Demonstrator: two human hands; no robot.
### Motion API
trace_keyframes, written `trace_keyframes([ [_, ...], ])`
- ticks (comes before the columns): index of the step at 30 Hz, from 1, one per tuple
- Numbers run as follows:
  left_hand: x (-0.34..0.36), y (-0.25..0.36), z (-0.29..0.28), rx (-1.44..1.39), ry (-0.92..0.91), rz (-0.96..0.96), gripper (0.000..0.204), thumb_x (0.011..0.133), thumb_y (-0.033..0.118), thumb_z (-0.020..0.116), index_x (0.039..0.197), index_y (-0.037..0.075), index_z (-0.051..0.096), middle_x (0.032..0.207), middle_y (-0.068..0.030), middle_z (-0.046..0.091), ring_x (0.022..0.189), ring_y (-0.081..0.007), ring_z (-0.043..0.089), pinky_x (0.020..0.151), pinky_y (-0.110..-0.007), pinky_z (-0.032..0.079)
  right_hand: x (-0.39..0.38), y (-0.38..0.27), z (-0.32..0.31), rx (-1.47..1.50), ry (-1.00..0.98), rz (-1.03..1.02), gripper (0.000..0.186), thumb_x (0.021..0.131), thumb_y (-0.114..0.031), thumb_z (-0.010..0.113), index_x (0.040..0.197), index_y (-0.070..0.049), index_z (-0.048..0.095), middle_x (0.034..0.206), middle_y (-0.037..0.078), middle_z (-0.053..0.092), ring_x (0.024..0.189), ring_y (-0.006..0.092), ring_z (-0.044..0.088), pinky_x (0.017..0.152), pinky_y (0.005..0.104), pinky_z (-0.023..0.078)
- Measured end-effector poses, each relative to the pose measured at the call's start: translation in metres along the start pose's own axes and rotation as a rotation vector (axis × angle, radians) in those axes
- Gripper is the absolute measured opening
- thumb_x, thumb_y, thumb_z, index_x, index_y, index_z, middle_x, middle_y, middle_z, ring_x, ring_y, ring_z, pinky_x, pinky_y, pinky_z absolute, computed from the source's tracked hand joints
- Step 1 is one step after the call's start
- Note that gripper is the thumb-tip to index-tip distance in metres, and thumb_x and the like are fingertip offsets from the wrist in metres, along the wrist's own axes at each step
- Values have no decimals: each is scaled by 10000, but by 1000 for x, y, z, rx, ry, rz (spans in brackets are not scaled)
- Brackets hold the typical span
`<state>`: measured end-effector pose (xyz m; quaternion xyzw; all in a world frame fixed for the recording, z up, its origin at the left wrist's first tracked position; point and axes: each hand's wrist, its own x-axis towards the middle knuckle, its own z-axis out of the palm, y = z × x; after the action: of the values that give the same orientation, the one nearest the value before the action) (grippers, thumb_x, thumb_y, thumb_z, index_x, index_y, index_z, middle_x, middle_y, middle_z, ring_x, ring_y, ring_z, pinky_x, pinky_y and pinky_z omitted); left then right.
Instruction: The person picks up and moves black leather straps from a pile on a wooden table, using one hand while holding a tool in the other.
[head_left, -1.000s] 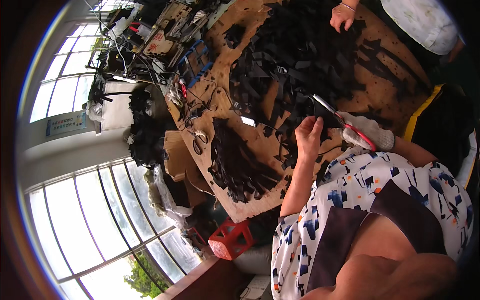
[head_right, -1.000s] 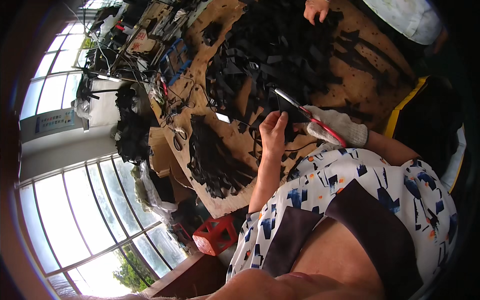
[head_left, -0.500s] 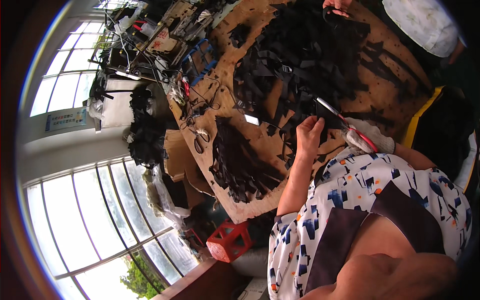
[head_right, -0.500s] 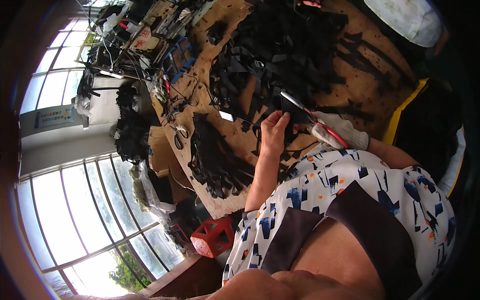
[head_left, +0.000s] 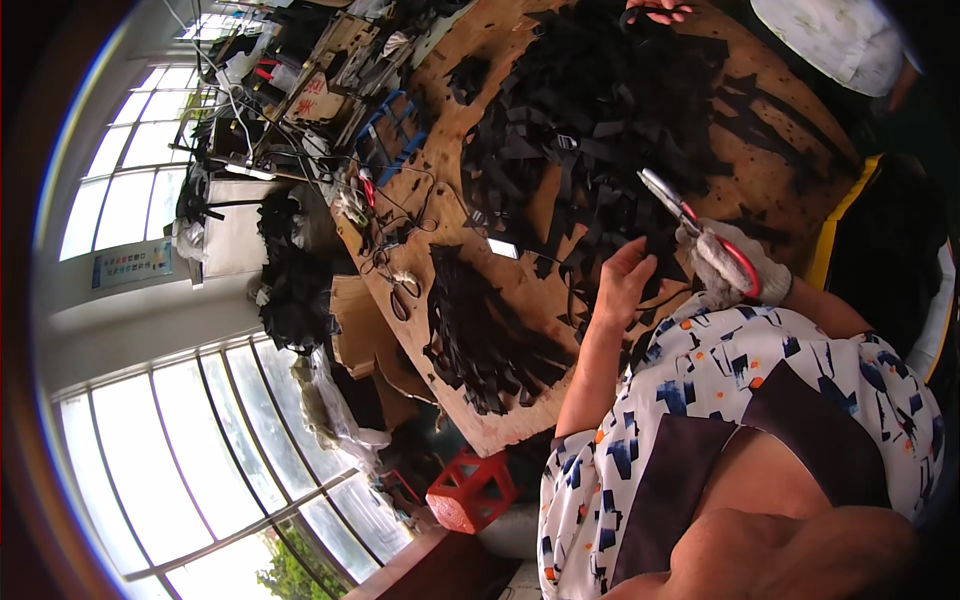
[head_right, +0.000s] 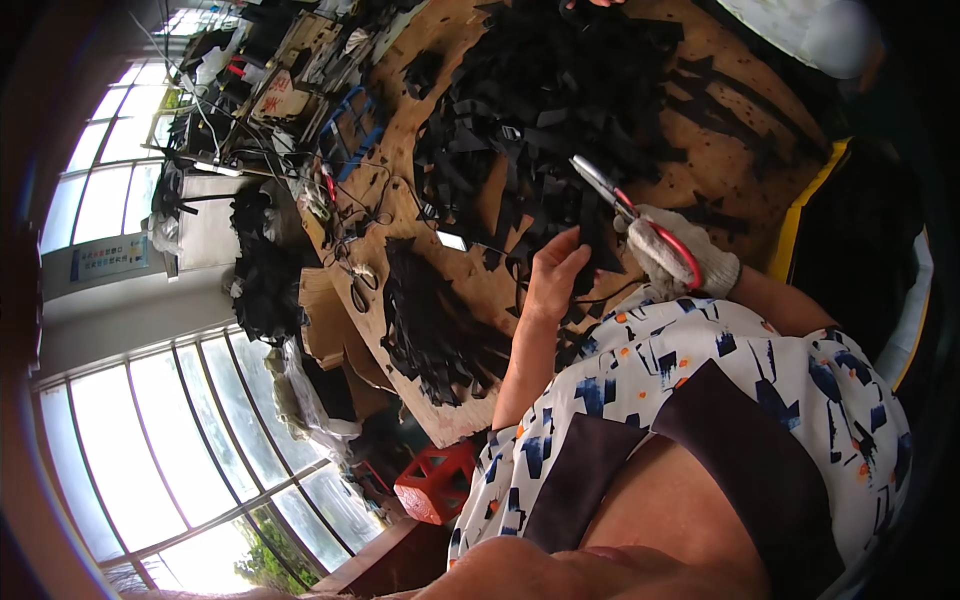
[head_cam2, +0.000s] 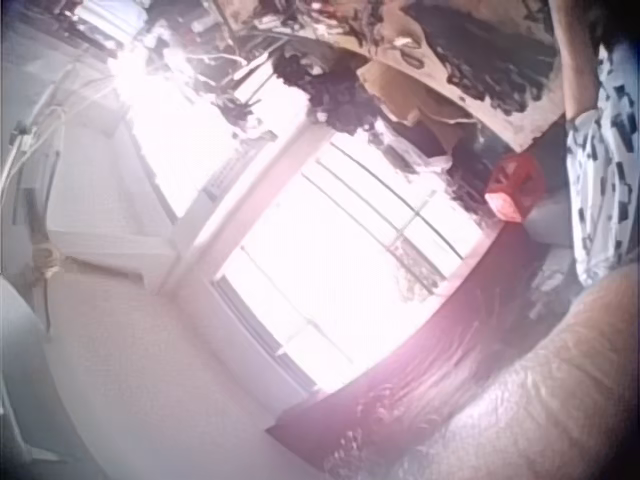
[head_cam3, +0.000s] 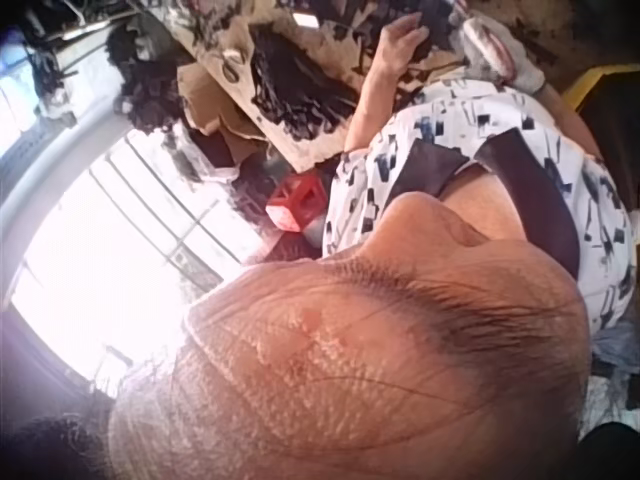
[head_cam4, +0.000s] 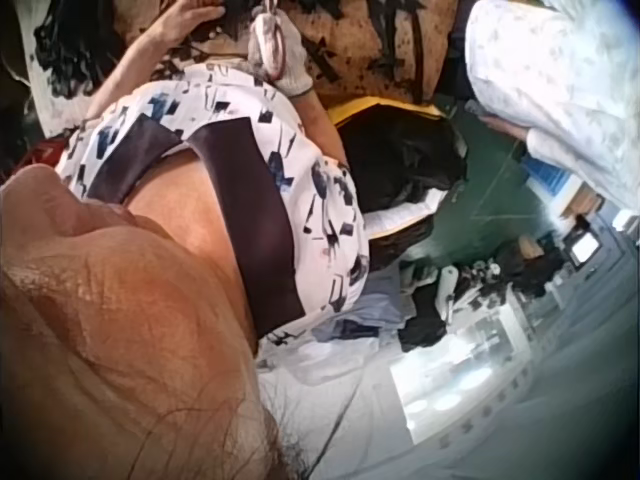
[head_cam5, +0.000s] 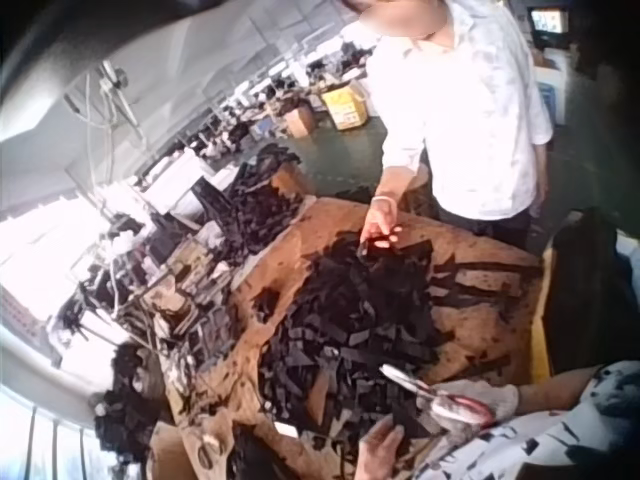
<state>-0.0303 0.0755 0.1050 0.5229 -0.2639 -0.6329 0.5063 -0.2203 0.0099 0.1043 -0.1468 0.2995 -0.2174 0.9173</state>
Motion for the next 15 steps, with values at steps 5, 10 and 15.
trace_keyframes([
  [5,19,4,-28,-280,70,117,88,730,35,447,797,58,500,699,-68,545,624,-132,516,537,-200,393,-2,-8,-14,32,-106,-19,260,916,-320,426,978,-68,441,611,48,567,403,145,552,332,246,462],
  [10,67,11,-39,75,273,108,94,779,146,525,750,64,489,614,-18,467,540,-172,435,542,-289,390,-9,0,-19,7,23,-34,328,907,-358,432,1016,-49,442,607,53,574,392,141,547,339,223,460],
  [15,126,2,-4,1245,335,748,278,739,146,625,1011,110,581,874,-126,603,848,-328,591,727,-377,484,-12,-5,-13,-197,61,-88,332,911,-379,392,1051,-84,454,639,20,512,395,98,492,327,207,432],
])
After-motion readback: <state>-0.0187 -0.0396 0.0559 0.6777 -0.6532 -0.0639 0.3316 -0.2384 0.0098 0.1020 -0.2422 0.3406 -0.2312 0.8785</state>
